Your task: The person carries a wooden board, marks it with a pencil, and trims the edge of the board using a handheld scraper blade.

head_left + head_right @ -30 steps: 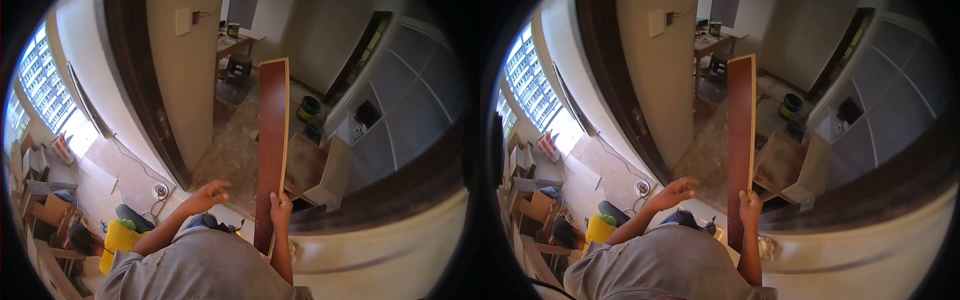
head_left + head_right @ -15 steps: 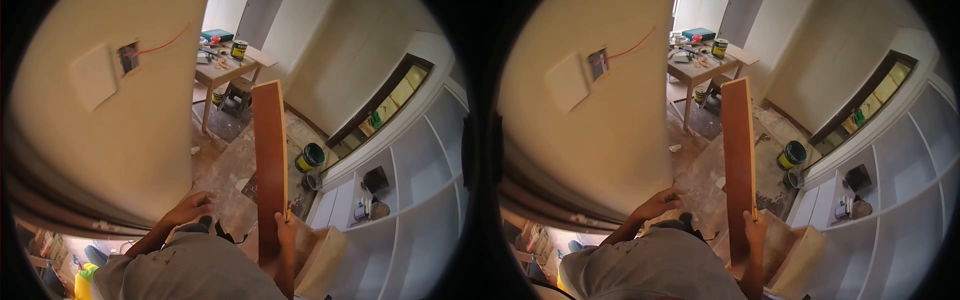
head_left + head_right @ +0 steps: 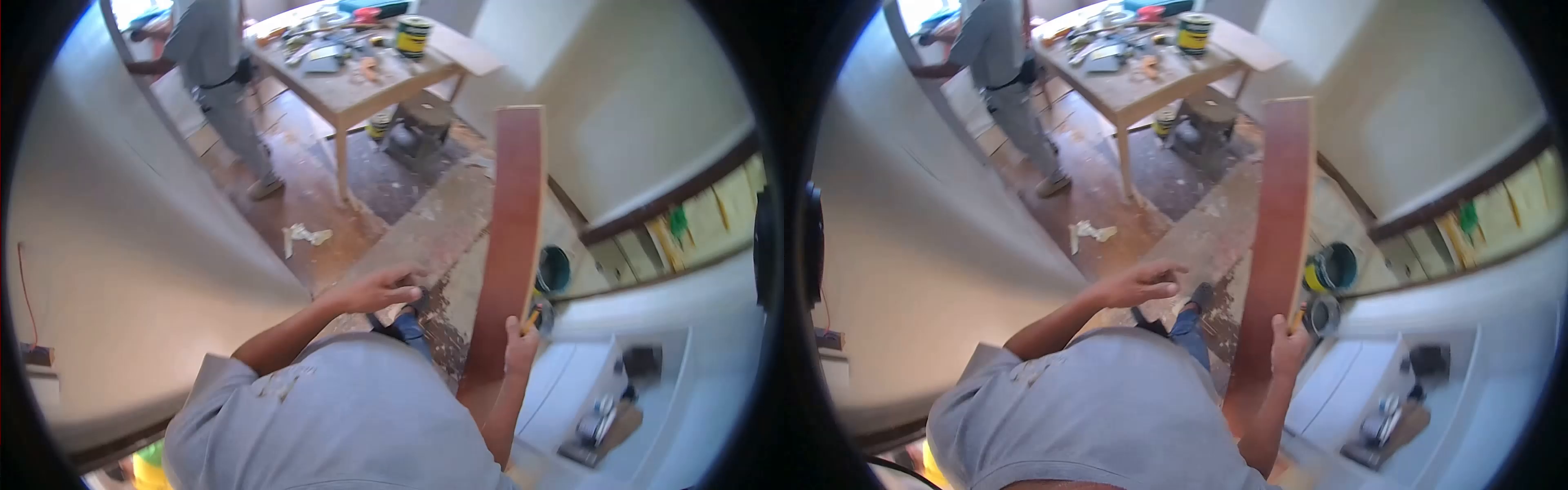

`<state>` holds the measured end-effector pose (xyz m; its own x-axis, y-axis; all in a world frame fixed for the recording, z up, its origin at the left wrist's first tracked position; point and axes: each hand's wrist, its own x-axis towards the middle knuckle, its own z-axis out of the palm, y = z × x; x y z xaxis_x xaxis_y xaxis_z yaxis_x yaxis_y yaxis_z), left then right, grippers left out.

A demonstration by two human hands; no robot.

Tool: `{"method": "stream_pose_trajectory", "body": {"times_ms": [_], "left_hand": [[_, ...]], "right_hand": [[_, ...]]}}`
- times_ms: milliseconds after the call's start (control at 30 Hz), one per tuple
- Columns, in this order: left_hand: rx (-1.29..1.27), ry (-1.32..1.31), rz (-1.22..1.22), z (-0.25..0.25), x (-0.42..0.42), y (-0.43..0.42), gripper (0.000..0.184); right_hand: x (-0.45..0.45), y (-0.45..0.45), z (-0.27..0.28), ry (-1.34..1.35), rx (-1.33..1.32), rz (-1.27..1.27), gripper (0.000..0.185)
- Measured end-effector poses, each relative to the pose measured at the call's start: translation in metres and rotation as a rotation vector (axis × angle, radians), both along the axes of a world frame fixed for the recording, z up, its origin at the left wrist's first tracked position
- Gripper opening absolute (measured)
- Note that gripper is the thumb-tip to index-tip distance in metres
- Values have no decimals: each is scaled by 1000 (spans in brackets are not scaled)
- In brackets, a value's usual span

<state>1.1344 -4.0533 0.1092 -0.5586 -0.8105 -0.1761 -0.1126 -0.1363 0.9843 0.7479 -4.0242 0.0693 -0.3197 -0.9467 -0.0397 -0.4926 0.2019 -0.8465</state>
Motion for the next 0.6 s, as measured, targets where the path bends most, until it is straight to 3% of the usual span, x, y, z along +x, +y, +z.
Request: {"method": "stream_pose_trajectory", "body": {"times_ms": [67,167,233,333,467,533,600], "left_hand": [[20,-27,71,-6,-23,-65,60],[0,53,198,0,-54,-146,61],[2,6,150,11,-69,-197,67],[101,14,202,9,-88,-280,71],[208,205,208,-24,-109,-418,76],[224,244,209,-37,-122,-498,77],[274,283,246,-48,-128,-563,81]], "right_hand": [[-9,-84,3,-14,-128,61,35],[-35,-195,13,38,-99,121,37],[-43,-262,22,17,-10,143,38],[-46,-358,31,-141,-81,236,36],[-52,-488,23,31,-63,184,36],[-55,-552,16,-165,-13,317,36],[-51,-607,19,-158,-19,332,35]]}}
